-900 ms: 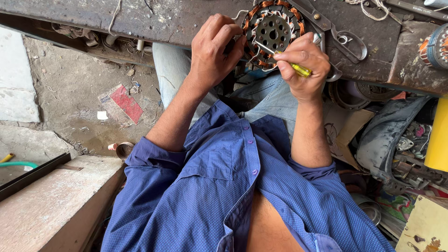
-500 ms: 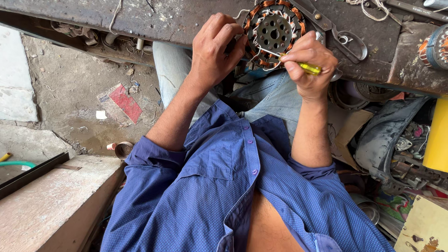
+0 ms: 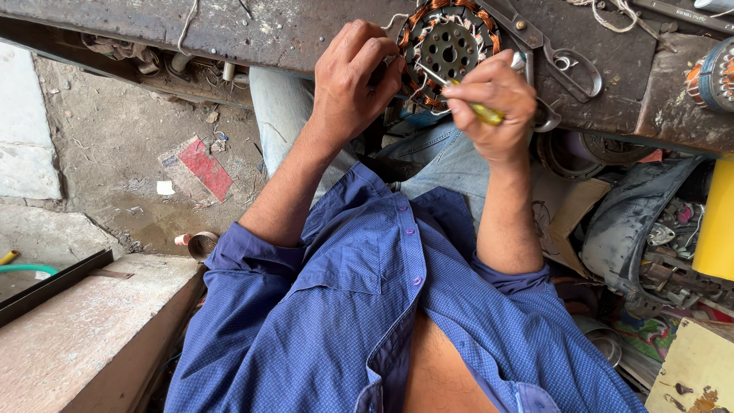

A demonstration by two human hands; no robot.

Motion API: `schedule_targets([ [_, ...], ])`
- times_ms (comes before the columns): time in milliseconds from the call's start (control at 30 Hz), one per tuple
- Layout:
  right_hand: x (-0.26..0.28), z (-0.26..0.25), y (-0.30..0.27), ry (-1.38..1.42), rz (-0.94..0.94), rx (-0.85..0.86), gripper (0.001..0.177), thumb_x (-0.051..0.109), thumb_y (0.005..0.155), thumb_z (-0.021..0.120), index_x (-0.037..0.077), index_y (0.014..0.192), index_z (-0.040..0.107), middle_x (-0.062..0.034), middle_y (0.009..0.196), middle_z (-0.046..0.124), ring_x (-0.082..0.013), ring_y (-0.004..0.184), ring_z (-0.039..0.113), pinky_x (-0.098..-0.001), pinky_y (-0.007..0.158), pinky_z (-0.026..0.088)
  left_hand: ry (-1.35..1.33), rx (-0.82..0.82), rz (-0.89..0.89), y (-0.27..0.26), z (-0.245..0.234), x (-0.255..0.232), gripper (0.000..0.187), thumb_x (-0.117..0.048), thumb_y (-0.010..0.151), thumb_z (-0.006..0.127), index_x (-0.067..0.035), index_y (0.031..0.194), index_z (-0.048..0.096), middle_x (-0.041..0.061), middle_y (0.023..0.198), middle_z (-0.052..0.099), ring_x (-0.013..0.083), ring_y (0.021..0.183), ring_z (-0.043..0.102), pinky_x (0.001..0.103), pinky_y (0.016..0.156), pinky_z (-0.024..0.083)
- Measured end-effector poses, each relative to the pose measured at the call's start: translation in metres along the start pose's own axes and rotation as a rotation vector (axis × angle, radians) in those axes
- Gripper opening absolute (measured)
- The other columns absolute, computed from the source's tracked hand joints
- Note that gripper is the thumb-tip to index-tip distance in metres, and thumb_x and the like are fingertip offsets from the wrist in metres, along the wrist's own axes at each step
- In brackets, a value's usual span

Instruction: The person uses a screwdriver and shears to adjust and trim copper wires on a circular electrical component, likely a stator, on a cluttered workbench.

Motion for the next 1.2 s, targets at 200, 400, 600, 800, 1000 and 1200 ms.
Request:
schedule_targets([
  [200,0.003,-0.002,0.0,0.008,-0.035,-0.063,0.011,0.017,0.096,0.074,0.007,0.097,0.078,-0.0043,0.089,0.07,-0.0151,0.086,0.065,-0.0344,0.104,0.046,-0.02,-0.001,-0.005,0.0,0.0,0.0,0.022,-0.004,0.092,0.08,-0.006,0.105,0.062,0.009,0.105,0.06,0.0267,0.093,0.064,0.039,0.078,0.053],
  [400,0.009,-0.007,0.002,0.061,-0.023,-0.034,0.014,0.01,0.093,0.07,0.002,0.102,0.077,-0.0074,0.088,0.07,-0.0196,0.09,0.063,-0.0304,0.084,0.053,-0.03,-0.005,0.005,0.001,-0.002,-0.001,0.021,-0.005,0.092,0.08,-0.006,0.104,0.062,0.009,0.103,0.06,0.0272,0.092,0.063,0.039,0.078,0.053],
  [600,0.009,-0.009,0.007,0.088,0.005,-0.003,0.013,0.008,0.091,0.068,0.002,0.099,0.077,-0.0069,0.088,0.07,-0.0189,0.091,0.063,-0.0286,0.08,0.052,-0.047,0.002,0.007,0.001,-0.004,-0.002,0.02,-0.005,0.093,0.08,-0.006,0.102,0.062,0.009,0.103,0.059,0.0277,0.094,0.062,0.039,0.08,0.053],
  [800,0.01,-0.007,0.005,0.039,-0.009,0.007,0.011,0.006,0.093,0.07,0.002,0.099,0.078,-0.0074,0.088,0.069,-0.0189,0.091,0.062,-0.0285,0.079,0.052,-0.05,0.003,-0.003,0.001,-0.003,-0.001,0.02,-0.005,0.093,0.08,-0.006,0.102,0.062,0.009,0.103,0.059,0.028,0.094,0.062,0.04,0.08,0.053],
  [1000,0.007,-0.008,0.004,0.047,-0.012,0.002,0.012,0.007,0.093,0.07,0.003,0.101,0.078,-0.0059,0.087,0.068,-0.0176,0.091,0.062,-0.0288,0.081,0.051,-0.042,0.007,0.009,0.0,-0.002,-0.001,0.02,-0.006,0.093,0.08,-0.006,0.103,0.062,0.008,0.104,0.059,0.0277,0.095,0.062,0.04,0.081,0.053],
  [1200,0.007,-0.008,0.004,0.043,-0.037,-0.009,0.011,0.004,0.091,0.07,0.004,0.099,0.078,-0.0069,0.088,0.069,-0.0186,0.091,0.062,-0.0289,0.08,0.052,-0.036,0.011,0.0,0.0,-0.001,0.001,0.02,-0.006,0.092,0.08,-0.006,0.102,0.063,0.008,0.105,0.06,0.0267,0.094,0.063,0.039,0.08,0.053],
])
Point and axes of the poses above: each hand's wrist, its own y-axis towards the middle knuckle, its own z-axis out of the palm, x = y × z, the point moved 10 cm from there along y, towards the middle knuckle
